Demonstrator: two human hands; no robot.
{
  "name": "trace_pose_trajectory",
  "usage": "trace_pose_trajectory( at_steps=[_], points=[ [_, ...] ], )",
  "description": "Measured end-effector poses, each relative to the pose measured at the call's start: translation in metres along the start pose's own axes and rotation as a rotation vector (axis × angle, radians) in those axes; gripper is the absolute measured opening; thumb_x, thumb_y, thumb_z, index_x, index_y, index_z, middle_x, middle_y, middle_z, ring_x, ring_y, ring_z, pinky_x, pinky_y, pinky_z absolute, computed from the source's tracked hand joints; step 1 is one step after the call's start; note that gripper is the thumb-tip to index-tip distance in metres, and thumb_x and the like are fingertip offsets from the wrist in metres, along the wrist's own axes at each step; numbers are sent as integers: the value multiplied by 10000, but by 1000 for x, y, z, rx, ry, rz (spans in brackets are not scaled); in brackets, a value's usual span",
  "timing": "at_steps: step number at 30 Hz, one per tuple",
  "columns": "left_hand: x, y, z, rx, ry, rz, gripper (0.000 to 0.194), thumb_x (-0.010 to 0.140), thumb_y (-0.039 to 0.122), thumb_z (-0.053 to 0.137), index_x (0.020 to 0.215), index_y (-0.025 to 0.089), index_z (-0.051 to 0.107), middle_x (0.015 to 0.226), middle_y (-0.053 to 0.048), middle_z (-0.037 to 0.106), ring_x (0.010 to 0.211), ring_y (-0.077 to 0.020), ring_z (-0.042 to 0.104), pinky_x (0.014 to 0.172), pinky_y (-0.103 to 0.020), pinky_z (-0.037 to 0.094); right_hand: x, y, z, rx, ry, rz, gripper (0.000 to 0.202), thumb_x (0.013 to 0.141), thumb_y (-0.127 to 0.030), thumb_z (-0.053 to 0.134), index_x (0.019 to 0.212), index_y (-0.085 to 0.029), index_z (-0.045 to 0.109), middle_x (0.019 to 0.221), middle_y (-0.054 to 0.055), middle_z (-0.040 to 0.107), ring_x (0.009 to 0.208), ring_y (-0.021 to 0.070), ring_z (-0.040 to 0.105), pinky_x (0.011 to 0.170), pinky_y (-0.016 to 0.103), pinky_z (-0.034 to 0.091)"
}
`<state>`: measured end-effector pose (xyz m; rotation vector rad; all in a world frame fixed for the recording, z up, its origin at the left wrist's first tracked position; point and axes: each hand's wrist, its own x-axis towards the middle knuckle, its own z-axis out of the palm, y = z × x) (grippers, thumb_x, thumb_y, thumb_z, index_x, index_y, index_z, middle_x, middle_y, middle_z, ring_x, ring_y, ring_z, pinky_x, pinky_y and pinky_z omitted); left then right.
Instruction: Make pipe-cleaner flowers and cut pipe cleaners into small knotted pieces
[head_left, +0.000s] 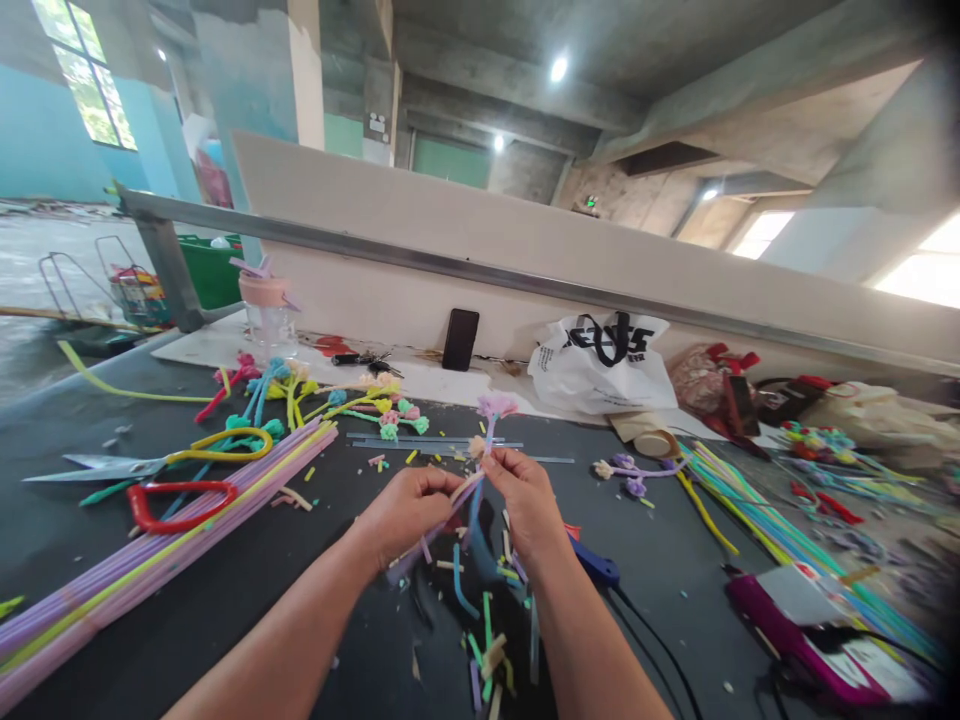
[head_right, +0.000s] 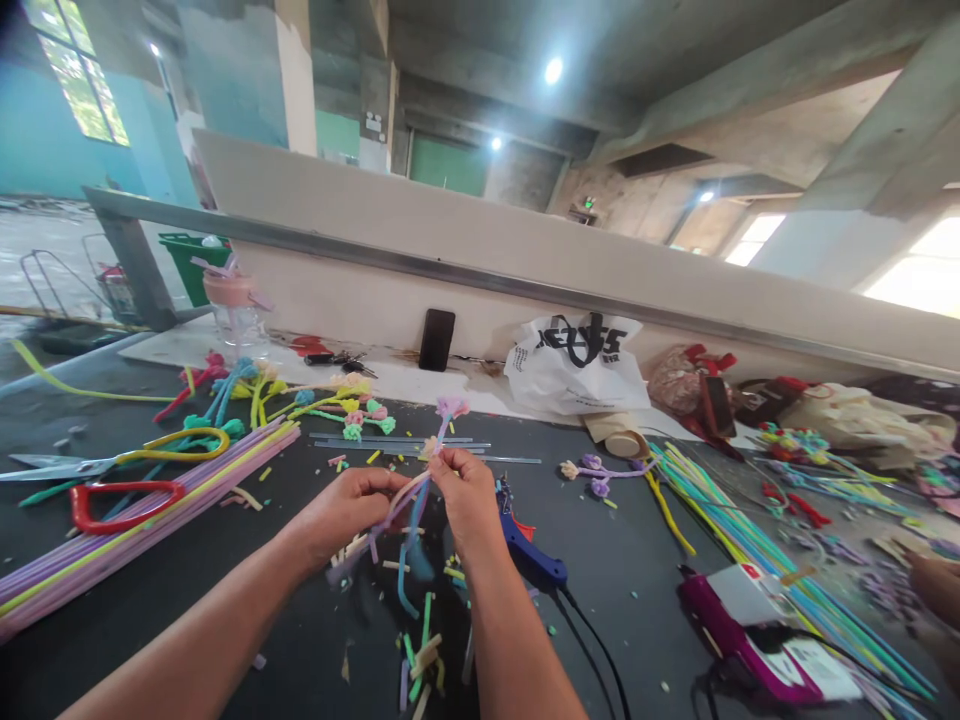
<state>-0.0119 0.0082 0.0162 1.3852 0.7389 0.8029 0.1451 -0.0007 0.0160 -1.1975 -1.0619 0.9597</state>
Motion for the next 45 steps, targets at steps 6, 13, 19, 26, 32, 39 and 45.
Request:
trace_pose_trajectory(
  at_steps=[6,13,19,26,32,39,45],
  points=[
    [-3,3,4,-127,-23,-70,181,701,264,518,705,129,639,552,5,560,493,-101,489,520,-220,395,-1,-3,1,98,-65,9,171,641,-321,682,615,-165,616,563,-27,567,531,102,448,543,222,342],
    [3,-8,2,-121,-9,30,279,637,393,677,666,127,597,542,28,536,482,-76,462,500,-197,354,-1,-4,4,188,-126,26,134,627,-282,697,662,-161,652,660,-1,618,649,137,512,661,252,376],
    [-5,-4,-6,-322,-147,-40,298,706,415,623,633,128,585,542,-4,567,473,-79,490,500,-198,375,-4,-11,8,282,-186,62,125,575,-250,731,614,-156,659,640,-8,593,642,119,476,666,241,341],
    [-8,-5,-10,-459,-227,-103,244,732,351,613,686,111,603,559,-27,586,472,-95,527,503,-218,408,-6,-10,5,253,-268,16,98,639,-257,704,650,-166,669,655,-9,565,664,119,460,681,236,342],
    [-6,-9,-10,-486,-236,-89,247,730,348,622,700,103,605,571,-22,578,458,-77,509,463,-193,383,-5,-4,3,231,-307,-6,78,683,-251,674,720,-181,675,676,-5,563,689,129,465,714,248,352],
    [-2,-12,-10,-421,-165,-55,245,722,340,633,667,112,564,541,3,555,441,-60,487,454,-175,373,-6,-5,5,170,-318,-42,93,715,-248,651,683,-162,636,664,-10,538,655,114,447,667,236,343],
    [1,-13,-6,-310,-92,-26,258,689,351,659,694,122,542,543,25,534,454,-63,478,476,-188,375,-4,3,8,48,-276,-5,174,690,-309,658,635,-154,603,596,-19,529,575,107,437,593,244,341]
  ],
)
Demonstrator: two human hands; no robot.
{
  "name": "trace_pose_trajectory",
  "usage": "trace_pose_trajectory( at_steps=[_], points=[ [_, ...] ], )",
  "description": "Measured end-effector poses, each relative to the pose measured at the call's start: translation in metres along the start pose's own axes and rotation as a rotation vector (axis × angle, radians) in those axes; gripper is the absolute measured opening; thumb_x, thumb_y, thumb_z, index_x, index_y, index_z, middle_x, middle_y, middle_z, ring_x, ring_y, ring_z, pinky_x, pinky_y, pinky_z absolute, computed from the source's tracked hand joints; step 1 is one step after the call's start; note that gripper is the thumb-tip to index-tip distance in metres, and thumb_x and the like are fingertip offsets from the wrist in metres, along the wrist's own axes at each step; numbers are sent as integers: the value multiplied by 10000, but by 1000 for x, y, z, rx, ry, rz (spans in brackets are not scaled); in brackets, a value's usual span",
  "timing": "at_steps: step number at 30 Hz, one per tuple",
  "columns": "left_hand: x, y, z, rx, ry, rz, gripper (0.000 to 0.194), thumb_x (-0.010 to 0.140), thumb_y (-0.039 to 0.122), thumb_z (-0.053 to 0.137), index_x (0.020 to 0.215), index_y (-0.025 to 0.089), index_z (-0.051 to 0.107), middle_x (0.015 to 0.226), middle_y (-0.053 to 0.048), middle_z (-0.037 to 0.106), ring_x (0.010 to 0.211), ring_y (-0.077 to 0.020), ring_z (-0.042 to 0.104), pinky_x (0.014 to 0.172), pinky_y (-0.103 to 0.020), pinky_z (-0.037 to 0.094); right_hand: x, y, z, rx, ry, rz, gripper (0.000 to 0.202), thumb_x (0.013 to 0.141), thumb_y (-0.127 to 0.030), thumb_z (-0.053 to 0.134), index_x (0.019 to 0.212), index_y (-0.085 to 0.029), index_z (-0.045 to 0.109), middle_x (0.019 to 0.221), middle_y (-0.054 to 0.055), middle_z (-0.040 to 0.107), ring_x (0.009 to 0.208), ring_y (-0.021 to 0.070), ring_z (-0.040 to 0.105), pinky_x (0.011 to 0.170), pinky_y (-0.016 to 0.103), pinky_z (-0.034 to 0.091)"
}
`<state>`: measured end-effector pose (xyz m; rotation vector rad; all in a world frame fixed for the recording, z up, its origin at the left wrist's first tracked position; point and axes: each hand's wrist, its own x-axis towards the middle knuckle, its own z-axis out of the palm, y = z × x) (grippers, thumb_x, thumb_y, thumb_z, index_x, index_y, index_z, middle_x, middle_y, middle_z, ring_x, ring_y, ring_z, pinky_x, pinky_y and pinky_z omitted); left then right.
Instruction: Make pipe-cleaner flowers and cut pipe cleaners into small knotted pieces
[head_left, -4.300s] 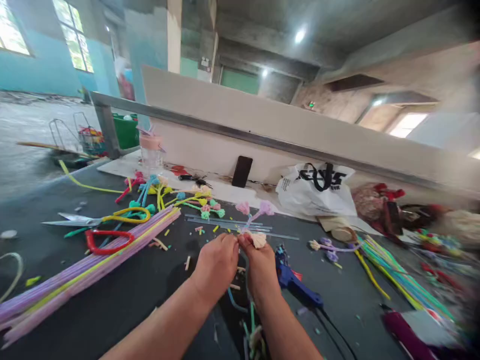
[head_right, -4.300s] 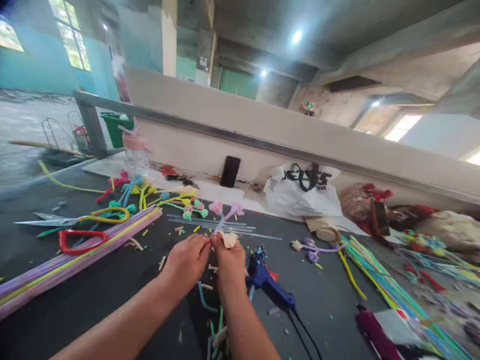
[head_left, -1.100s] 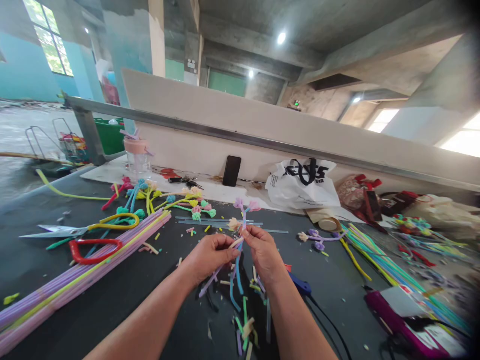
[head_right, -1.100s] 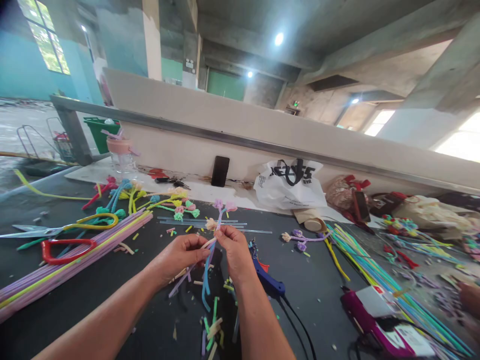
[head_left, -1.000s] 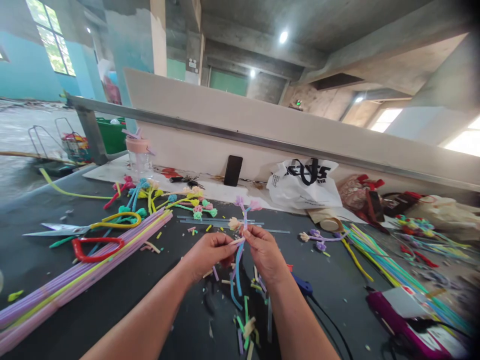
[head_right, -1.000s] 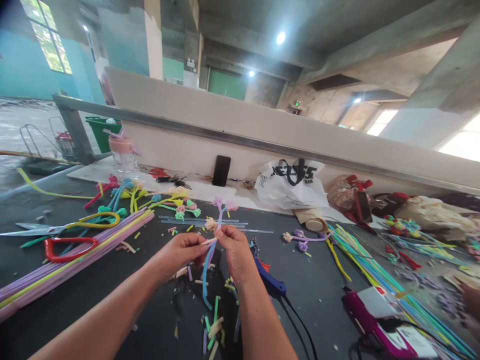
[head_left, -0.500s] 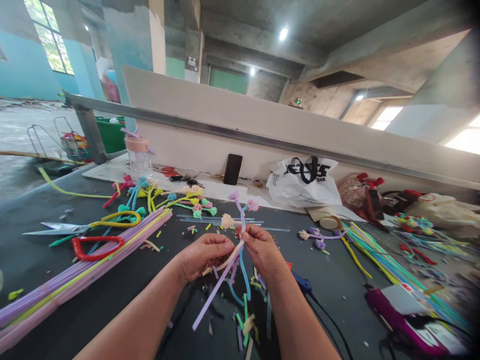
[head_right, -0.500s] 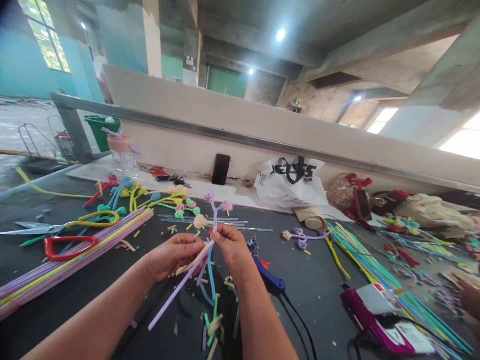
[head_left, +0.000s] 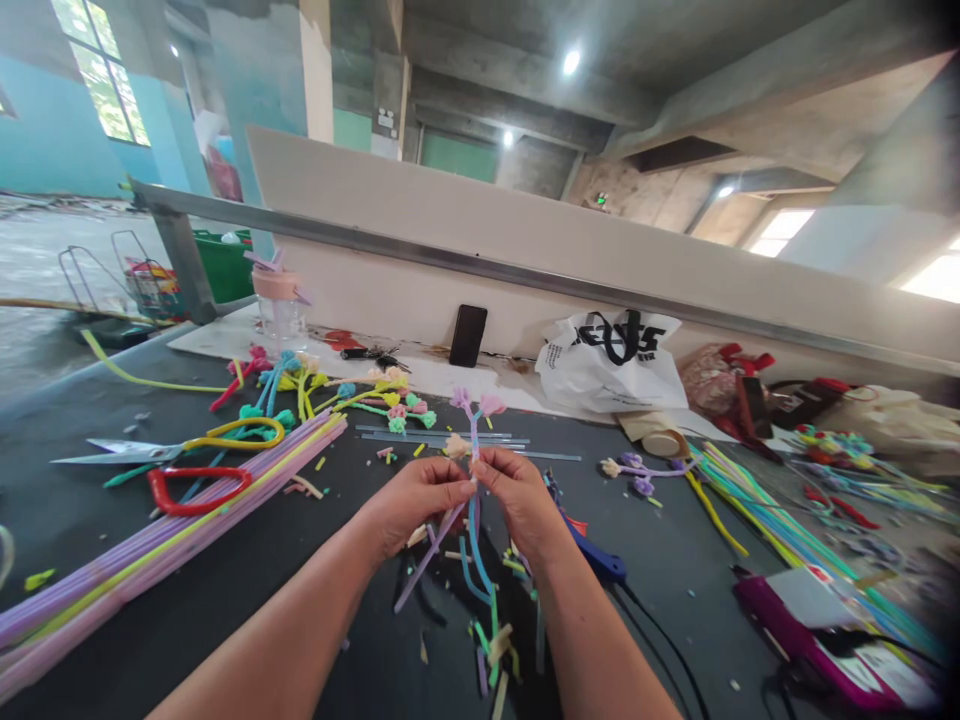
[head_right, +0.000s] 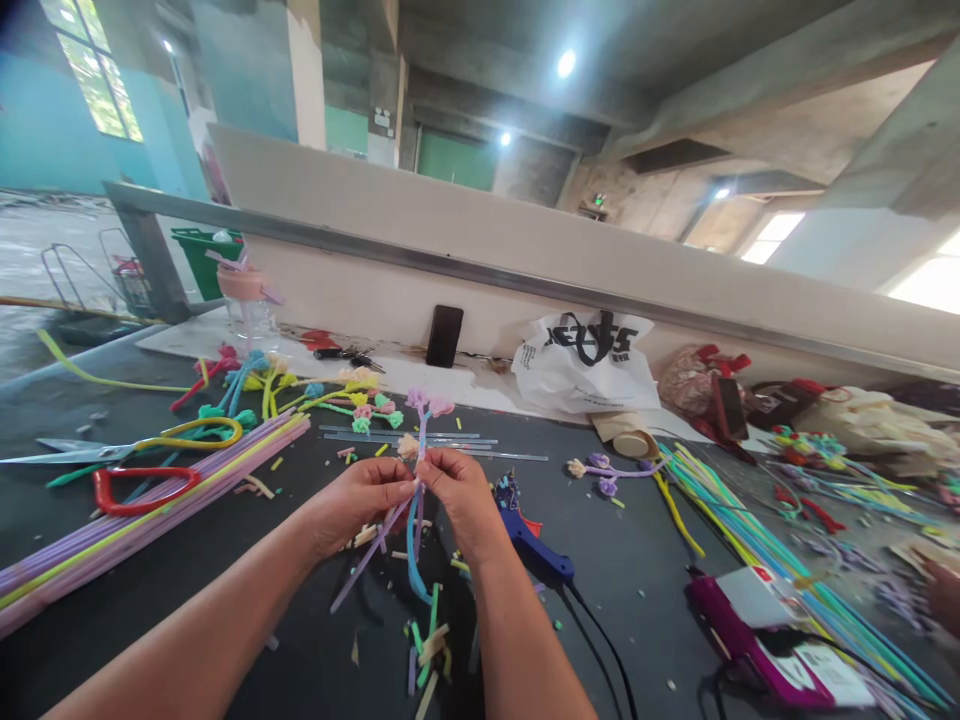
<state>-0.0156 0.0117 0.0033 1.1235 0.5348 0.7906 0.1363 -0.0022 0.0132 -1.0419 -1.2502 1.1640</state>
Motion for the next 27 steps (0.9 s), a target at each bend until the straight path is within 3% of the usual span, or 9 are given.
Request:
trace_pose_trajectory(
  at_steps=[7,12,18,27],
  points=[
    [6,-3,1,197,75,77,245,676,345,656,681,121,558,529,50,485,442,-51,397,449,-186,297,0,-2,2,-120,42,13,201,667,-324,647,591,-152,576,569,-29,511,566,106,420,563,235,316],
    [1,2,3,186,73,62,306,708,386,617,581,118,544,473,46,465,438,-49,371,458,-185,272,-1,-8,5,-80,54,10,225,660,-308,654,543,-149,547,537,-42,463,542,90,371,547,227,293],
    [1,-3,4,-6,93,2,281,678,369,656,598,112,575,490,29,509,425,-45,400,445,-178,280,-2,-5,6,-9,35,4,187,660,-289,677,584,-145,586,554,-36,487,552,91,397,559,223,311],
    [-1,-8,16,-399,14,-58,202,619,270,719,646,107,602,525,7,547,448,-57,466,475,-178,342,-6,-3,17,471,-46,57,145,592,-235,737,637,-154,626,651,-11,514,536,81,412,510,210,330]
  ],
)
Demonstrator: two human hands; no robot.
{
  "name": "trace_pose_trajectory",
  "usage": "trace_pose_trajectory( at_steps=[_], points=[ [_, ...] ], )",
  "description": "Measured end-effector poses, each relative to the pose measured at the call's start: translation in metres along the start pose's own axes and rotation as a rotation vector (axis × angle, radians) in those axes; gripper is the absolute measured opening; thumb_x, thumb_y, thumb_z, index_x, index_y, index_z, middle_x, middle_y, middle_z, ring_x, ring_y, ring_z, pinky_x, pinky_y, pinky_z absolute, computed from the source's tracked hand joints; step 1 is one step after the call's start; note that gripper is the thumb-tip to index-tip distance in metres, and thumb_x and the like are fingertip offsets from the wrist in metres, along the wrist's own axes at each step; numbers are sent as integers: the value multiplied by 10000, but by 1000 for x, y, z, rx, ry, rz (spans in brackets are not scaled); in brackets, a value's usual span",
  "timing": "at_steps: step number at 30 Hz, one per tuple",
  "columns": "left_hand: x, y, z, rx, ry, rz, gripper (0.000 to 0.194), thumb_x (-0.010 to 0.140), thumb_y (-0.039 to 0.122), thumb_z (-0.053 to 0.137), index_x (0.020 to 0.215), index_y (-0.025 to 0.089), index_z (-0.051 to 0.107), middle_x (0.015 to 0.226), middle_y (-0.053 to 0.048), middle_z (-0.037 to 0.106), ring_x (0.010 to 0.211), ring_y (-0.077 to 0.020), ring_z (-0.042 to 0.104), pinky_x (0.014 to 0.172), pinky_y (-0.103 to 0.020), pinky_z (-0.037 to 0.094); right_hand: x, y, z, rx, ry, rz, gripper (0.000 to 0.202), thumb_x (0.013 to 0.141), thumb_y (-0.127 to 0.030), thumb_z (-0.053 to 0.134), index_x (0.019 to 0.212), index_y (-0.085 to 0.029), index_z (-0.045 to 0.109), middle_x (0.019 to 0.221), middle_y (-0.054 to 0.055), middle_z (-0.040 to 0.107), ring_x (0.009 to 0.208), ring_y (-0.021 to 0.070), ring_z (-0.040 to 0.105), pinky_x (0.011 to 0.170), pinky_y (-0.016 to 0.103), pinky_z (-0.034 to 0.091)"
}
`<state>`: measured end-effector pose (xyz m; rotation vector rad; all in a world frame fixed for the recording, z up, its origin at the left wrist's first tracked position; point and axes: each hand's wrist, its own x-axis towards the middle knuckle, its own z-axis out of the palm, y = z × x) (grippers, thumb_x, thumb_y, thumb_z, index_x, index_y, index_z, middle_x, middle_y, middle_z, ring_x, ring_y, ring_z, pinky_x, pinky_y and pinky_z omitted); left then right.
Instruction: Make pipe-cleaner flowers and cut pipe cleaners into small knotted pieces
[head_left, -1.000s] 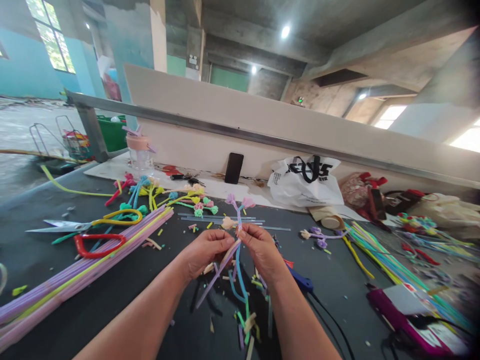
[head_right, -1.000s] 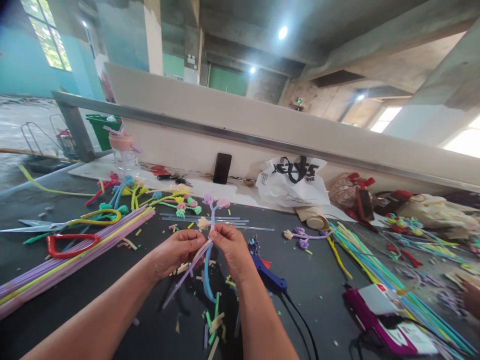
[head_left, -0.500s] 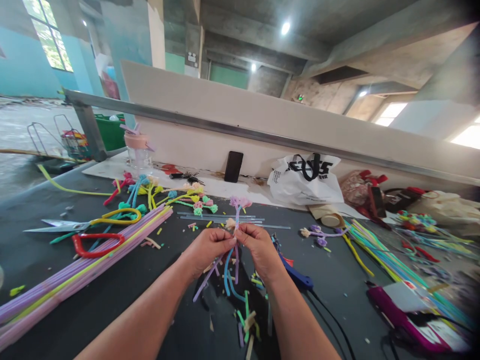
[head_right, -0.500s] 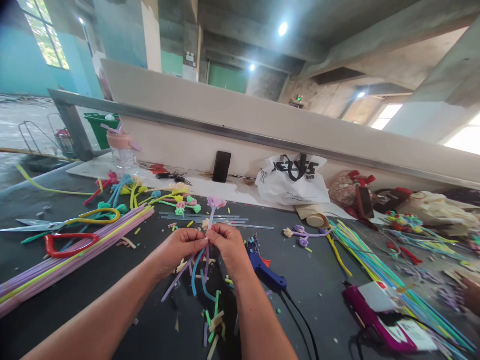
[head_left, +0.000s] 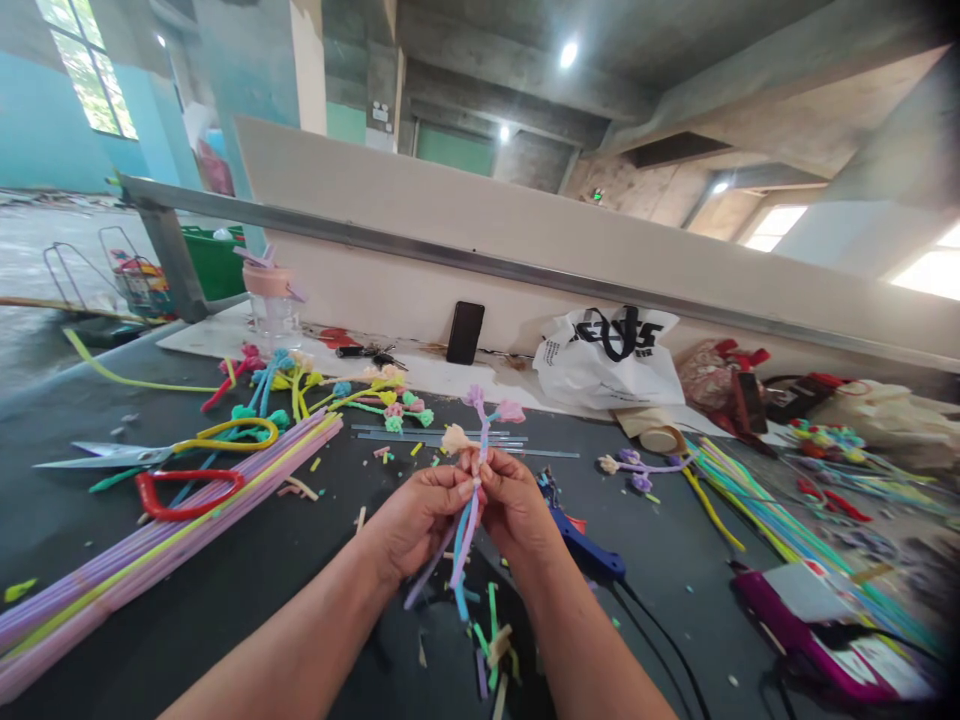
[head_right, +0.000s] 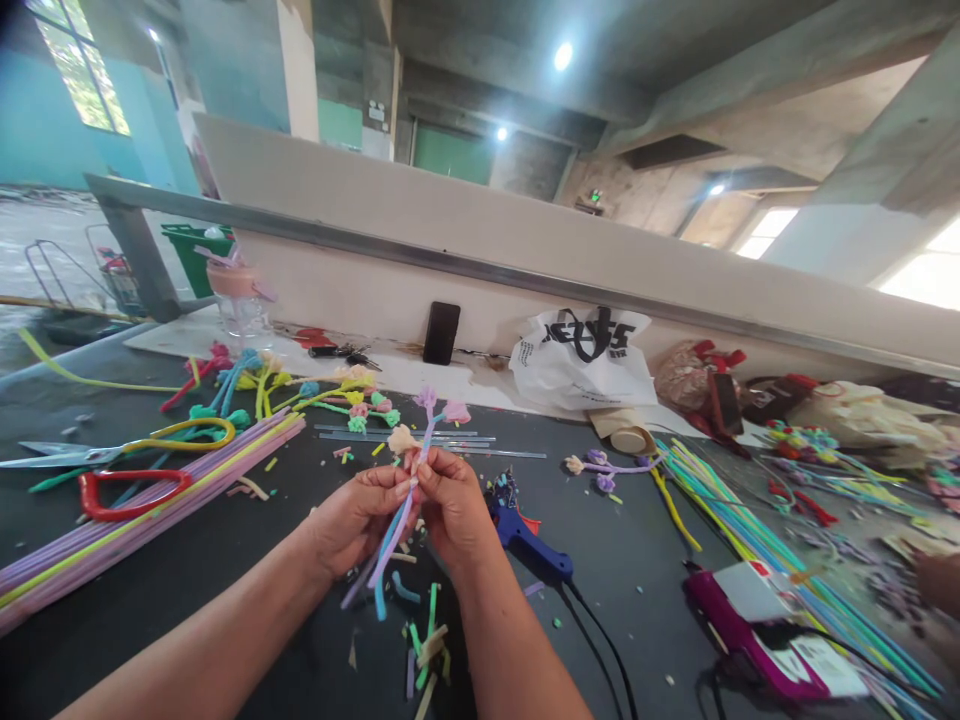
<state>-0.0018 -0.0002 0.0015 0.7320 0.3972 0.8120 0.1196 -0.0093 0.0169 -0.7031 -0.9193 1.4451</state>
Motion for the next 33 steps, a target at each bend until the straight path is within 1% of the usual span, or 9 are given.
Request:
trace_pose_trajectory(
  at_steps=[3,5,7,10,15,18,24,30,33],
  points=[
    [1,1,2,27,1,25,215,639,299,697,633,118,579,525,18,521,443,-55,440,460,-180,320,1,1,-1,5,16,-28,131,606,-233,731,659,-161,636,691,-5,535,566,87,433,534,212,348],
    [2,3,2,177,54,107,230,671,323,661,609,126,558,495,40,472,424,-47,388,441,-181,286,4,1,-6,-74,27,-71,105,631,-227,719,660,-162,641,677,-9,548,585,91,444,575,218,360],
    [3,7,2,442,137,223,238,700,340,618,598,135,554,484,49,443,435,-57,370,451,-190,282,7,0,-13,-192,45,-110,87,655,-228,706,673,-163,650,668,-10,563,621,101,462,631,230,367],
    [2,11,4,912,262,421,211,736,313,562,605,148,574,536,31,487,519,-88,422,526,-208,326,9,-2,-20,-342,115,-123,109,680,-269,688,702,-166,656,665,-10,575,649,112,473,673,246,361],
    [-4,8,4,1397,299,611,234,813,218,423,614,179,538,595,4,520,578,-115,462,575,-227,325,9,-7,-19,-559,192,-102,184,646,-324,691,626,-160,611,591,-31,531,592,111,437,607,243,329],
    [-4,6,0,1497,305,603,233,829,209,397,647,188,539,645,-13,551,627,-131,496,606,-235,336,9,-8,-18,-686,202,-105,199,636,-325,682,592,-163,575,558,-41,491,568,109,404,562,235,305],
    [-1,5,-2,1392,324,603,175,832,231,432,742,186,575,704,-17,602,678,-130,540,636,-222,365,9,-5,-19,-678,168,-147,179,701,-310,613,620,-166,546,575,-40,460,575,104,388,552,232,288],
    [-7,5,6,1747,346,618,225,860,214,355,709,183,518,704,-37,565,643,-146,520,597,-258,333,9,-3,-15,-643,257,-133,225,668,-343,640,598,-168,518,507,-60,429,495,84,347,498,231,260],
    [-7,2,6,1827,344,601,236,866,216,339,722,179,522,701,-50,572,628,-154,524,575,-268,322,9,0,-14,-573,303,-146,257,662,-339,653,558,-175,485,464,-68,417,459,78,340,477,231,255]
  ],
)
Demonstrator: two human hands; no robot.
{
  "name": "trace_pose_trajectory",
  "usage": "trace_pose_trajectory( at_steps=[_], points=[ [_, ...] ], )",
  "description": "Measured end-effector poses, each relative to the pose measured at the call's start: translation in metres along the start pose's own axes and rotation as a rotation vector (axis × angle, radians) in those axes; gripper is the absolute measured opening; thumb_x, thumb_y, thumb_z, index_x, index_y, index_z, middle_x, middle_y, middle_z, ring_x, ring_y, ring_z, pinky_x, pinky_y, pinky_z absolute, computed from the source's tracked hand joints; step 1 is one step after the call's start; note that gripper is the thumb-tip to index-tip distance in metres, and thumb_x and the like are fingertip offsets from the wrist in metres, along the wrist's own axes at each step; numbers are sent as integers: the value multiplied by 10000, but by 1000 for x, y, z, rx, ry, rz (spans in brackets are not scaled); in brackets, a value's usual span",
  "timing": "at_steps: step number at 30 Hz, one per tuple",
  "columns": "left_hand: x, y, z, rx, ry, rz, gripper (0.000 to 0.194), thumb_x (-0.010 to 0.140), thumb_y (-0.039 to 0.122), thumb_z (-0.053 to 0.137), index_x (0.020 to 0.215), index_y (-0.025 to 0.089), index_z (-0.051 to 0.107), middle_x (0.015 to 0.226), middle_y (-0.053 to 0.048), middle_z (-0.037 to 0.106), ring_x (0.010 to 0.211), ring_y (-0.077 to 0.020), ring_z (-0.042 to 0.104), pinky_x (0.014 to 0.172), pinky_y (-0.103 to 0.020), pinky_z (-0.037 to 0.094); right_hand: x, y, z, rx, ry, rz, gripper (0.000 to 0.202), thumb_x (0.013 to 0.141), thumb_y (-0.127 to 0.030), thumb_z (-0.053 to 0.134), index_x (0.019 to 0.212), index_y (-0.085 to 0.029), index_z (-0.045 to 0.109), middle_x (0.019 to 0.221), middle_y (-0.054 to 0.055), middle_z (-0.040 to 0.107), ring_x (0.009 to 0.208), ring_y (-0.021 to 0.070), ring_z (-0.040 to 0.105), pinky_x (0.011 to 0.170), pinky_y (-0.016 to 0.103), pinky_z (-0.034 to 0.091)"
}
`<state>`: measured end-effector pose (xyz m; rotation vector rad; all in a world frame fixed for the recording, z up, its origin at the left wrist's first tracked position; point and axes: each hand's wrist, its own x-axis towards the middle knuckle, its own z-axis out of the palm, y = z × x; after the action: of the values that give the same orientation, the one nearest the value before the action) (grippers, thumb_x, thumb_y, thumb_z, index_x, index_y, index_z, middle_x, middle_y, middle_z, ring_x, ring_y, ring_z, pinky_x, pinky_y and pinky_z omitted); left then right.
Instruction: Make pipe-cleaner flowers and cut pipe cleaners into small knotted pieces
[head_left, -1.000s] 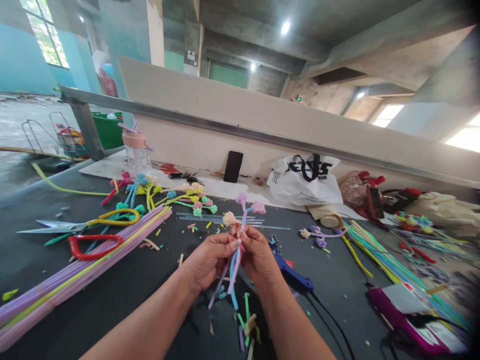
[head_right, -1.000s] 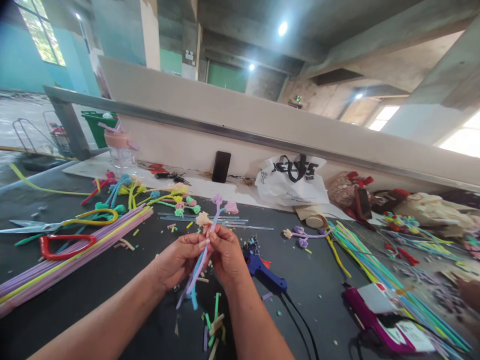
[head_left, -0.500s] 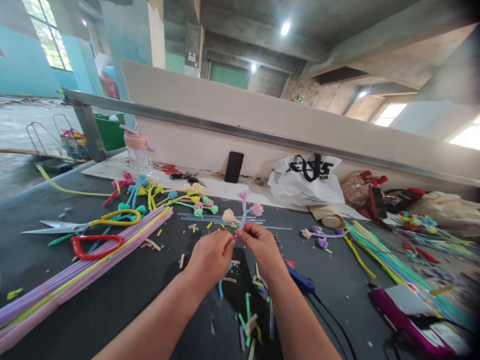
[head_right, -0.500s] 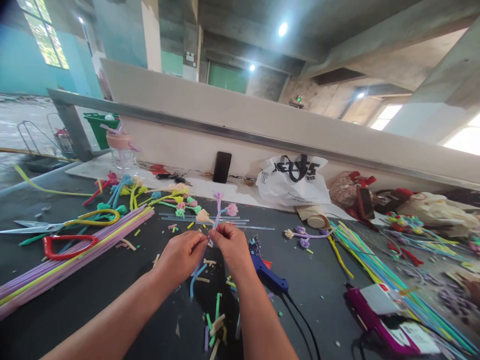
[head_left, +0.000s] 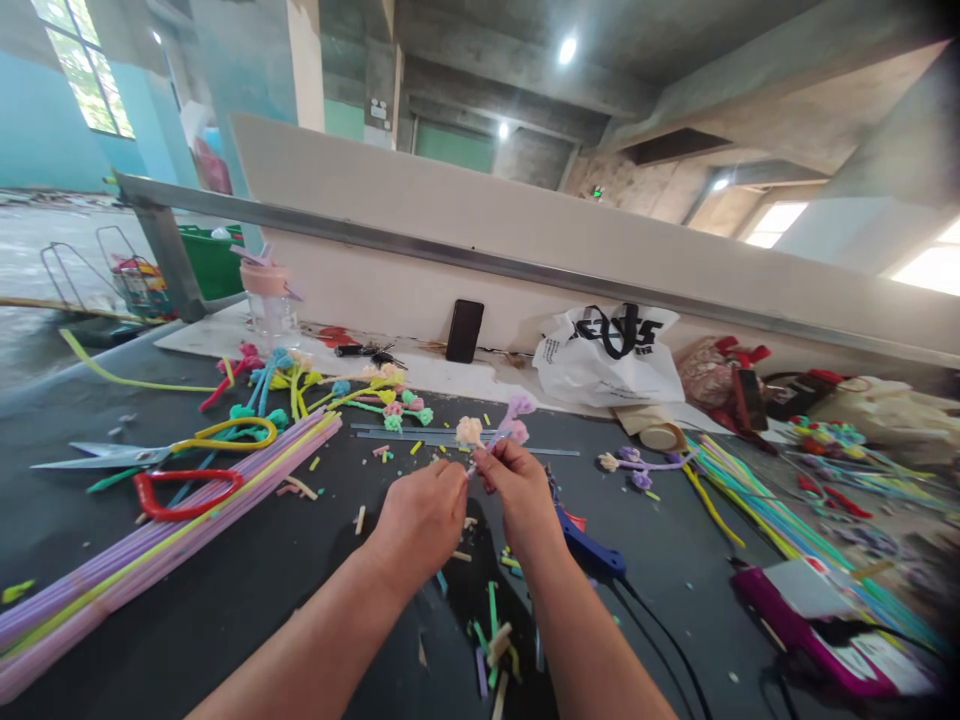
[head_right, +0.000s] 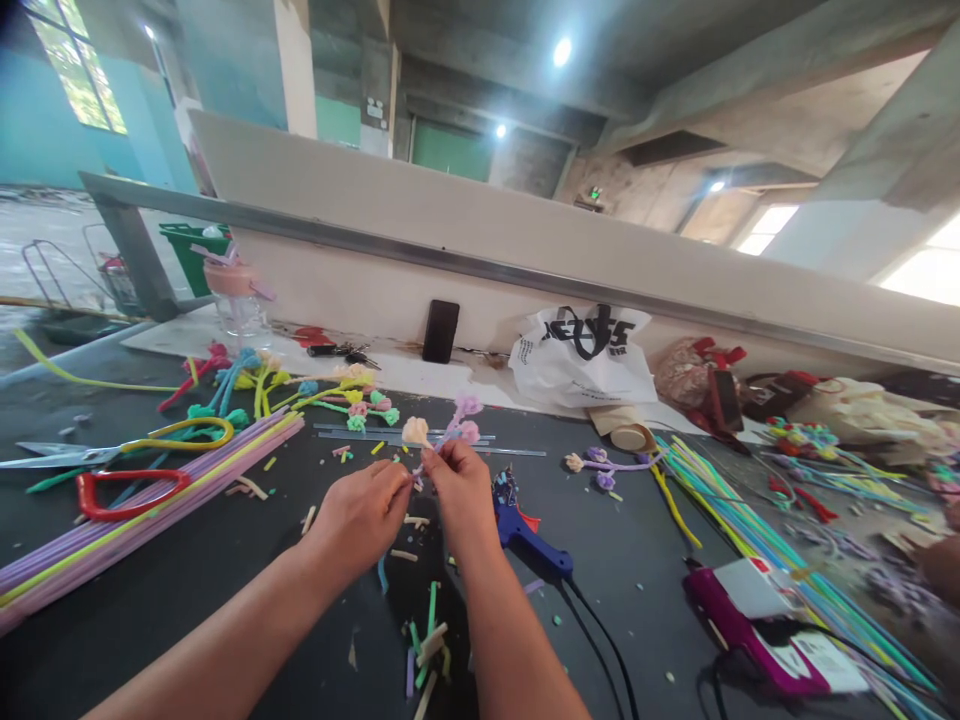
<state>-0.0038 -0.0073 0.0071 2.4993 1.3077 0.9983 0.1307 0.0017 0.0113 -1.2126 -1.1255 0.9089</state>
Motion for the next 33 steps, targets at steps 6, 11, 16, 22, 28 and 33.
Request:
trace_pose_trajectory(
  at_steps=[6,11,16,22,28,33],
  points=[
    [0,-6,11,-139,1,-36,202,846,214,379,724,184,538,714,-46,594,687,-159,549,624,-258,354,-2,-1,4,294,18,122,278,594,-304,705,527,-172,470,451,-61,447,422,65,342,462,228,242],
    [2,-7,12,-277,28,-89,161,806,192,430,704,188,554,695,-21,597,683,-141,547,635,-238,367,-2,-5,4,311,-15,149,284,566,-321,728,540,-166,491,463,-60,440,427,61,339,459,225,241],
    [3,-6,7,-295,69,-129,174,802,189,428,708,186,574,703,-21,596,692,-142,539,642,-239,367,-1,-3,3,68,-62,104,265,620,-333,681,540,-166,492,448,-60,449,439,72,352,465,228,245],
    [10,-9,-2,-676,-64,-247,187,765,292,518,696,171,643,600,5,587,564,-121,509,571,-227,375,-3,-7,1,-30,-69,94,277,640,-334,653,494,-171,483,406,-63,439,423,78,353,468,235,258],
    [12,-17,-9,-1175,-319,-417,284,734,405,573,651,134,579,501,26,515,458,-85,454,479,-206,355,-4,-12,-2,106,-137,88,315,640,-341,668,471,-166,467,417,-65,408,419,65,320,455,230,241],
    [9,-21,-12,-1335,-358,-473,291,714,407,612,656,124,578,538,14,536,472,-67,445,476,-189,331,-5,-15,-1,135,-151,97,313,630,-322,680,469,-162,465,416,-66,401,417,59,309,453,226,221]
  ],
)
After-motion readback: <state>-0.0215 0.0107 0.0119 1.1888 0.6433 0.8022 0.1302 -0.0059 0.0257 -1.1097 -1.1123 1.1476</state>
